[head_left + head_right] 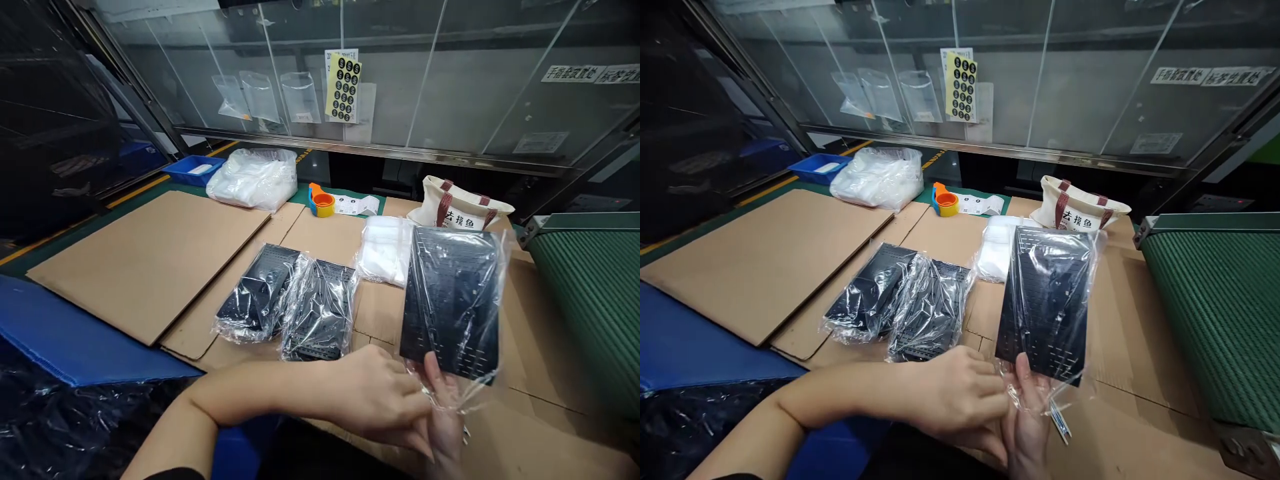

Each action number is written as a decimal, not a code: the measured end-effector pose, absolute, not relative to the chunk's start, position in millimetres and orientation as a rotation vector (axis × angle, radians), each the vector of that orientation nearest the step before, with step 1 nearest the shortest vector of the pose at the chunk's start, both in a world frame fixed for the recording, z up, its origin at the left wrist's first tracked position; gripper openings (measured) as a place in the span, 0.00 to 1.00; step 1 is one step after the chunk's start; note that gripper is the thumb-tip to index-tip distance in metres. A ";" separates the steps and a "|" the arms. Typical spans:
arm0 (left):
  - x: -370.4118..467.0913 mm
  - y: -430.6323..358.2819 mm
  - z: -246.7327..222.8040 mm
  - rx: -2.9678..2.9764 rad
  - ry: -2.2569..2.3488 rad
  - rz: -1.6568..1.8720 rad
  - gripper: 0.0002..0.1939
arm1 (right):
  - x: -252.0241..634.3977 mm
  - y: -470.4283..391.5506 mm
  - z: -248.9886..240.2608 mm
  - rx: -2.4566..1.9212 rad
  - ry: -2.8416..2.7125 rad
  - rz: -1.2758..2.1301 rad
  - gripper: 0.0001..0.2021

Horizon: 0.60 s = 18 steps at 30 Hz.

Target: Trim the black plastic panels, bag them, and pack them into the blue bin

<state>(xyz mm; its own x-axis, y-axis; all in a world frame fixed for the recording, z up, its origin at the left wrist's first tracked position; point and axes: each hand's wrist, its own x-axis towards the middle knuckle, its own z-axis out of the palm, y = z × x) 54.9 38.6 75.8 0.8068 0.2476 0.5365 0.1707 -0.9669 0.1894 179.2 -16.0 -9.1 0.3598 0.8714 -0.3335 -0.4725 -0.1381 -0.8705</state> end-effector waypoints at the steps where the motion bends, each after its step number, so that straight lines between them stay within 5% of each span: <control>1: 45.6 40.9 76.5 2.659 0.499 0.962 0.13 | 180.2 -15.3 -1.0 -1.162 -0.360 1.218 0.25; 6: 18.0 55.1 72.3 1.413 0.819 1.105 0.40 | 167.5 -19.1 18.2 -1.000 -0.254 1.496 0.33; 12: 14.9 51.6 59.1 0.970 0.763 1.222 0.21 | 160.3 -16.4 -4.6 -1.101 -0.392 1.481 0.22; 18: -12.4 49.5 62.9 1.011 0.785 1.123 0.22 | 184.7 -9.5 -20.6 -1.348 -1.105 0.928 0.12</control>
<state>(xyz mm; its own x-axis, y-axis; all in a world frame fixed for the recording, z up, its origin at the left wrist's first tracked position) -12.4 49.5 62.9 0.2672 0.9636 -0.0133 -0.3442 0.1084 0.9326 184.7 -9.5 -20.6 0.2566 0.9641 0.0681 0.0997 0.0436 -0.9941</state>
